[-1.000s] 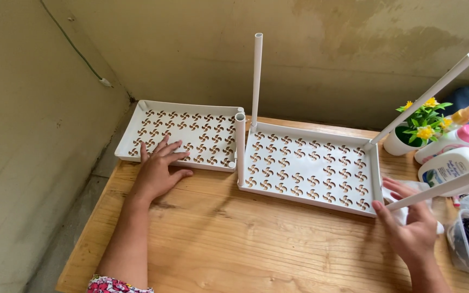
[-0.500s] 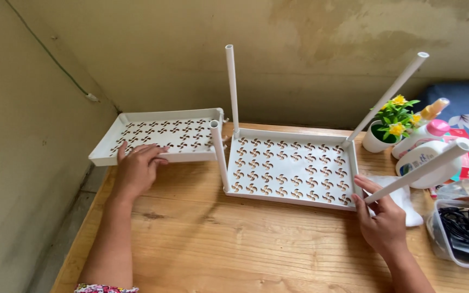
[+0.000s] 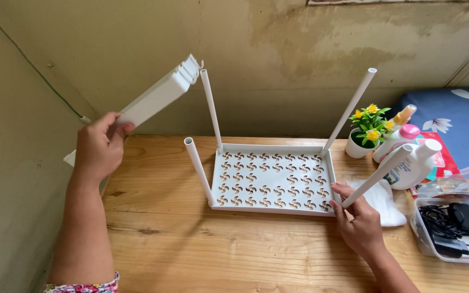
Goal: The recorder cleans plastic storage rack components with a cloth and then assembles the two-tier rack on a wooden table.
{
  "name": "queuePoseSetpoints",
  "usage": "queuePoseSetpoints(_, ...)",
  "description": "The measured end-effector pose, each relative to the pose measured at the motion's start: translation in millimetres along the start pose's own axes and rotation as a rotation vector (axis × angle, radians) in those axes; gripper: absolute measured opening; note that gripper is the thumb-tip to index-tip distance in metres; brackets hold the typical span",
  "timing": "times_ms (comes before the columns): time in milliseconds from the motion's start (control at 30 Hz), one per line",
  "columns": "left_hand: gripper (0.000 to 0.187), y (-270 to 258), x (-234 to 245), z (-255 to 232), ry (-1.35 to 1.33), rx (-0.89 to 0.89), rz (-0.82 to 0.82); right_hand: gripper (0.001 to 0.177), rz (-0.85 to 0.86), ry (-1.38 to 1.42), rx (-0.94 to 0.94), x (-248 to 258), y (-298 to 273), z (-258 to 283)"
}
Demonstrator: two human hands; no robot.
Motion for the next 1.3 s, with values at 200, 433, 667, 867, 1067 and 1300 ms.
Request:
queuePoseSetpoints(200, 0.019, 36.4, 24.6, -59.9, -0.125, -0.328, -0.125, 0.045, 0.027, -0.067, 0.075, -2.4, -1.5, 2.9)
queuePoseSetpoints(433, 0.018, 37.1, 24.6, -146.4, -0.159, -0.525, -0.172, 0.06, 0.016, 0.105, 0.246, 31.0, 14.8, 44.9)
queuePoseSetpoints(667, 0.017, -12.4, 8.2, -231.2, -0.071, -0.866, -0.269, 0.037, -0.284, 0.274, 0.326, 82.1, 33.9, 81.5)
queuePoseSetpoints(867, 0.021, -38.0, -3.1, -270.1, -0.127, -0.886, -0.236, 0.03, -0.334, 0.296, 0.405, 106.1, 69.5, 129.9)
queuePoseSetpoints(1067, 0.023, -55.5, -23.7, -288.7, -0.108, -0.915, -0.228, 0.035, -0.264, 0.421, 0.337, 109.9, 94.8, 143.8)
queuePoseSetpoints(1300, 0.024, -75.1, -27.2, -304.2, -0.099, -0.955, -0.235, 0.024, -0.229, 0.481, 0.308, 111.5, 93.4, 118.2)
Point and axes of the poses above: each hand's wrist, its own y-axis towards the middle knuckle, its own x-axis out of the back of the hand, z = x × y, the point moved 5 cm from there along y, towards the middle knuckle, and after that the axes turned 10 degrees about -z, right-handed, at the moved point
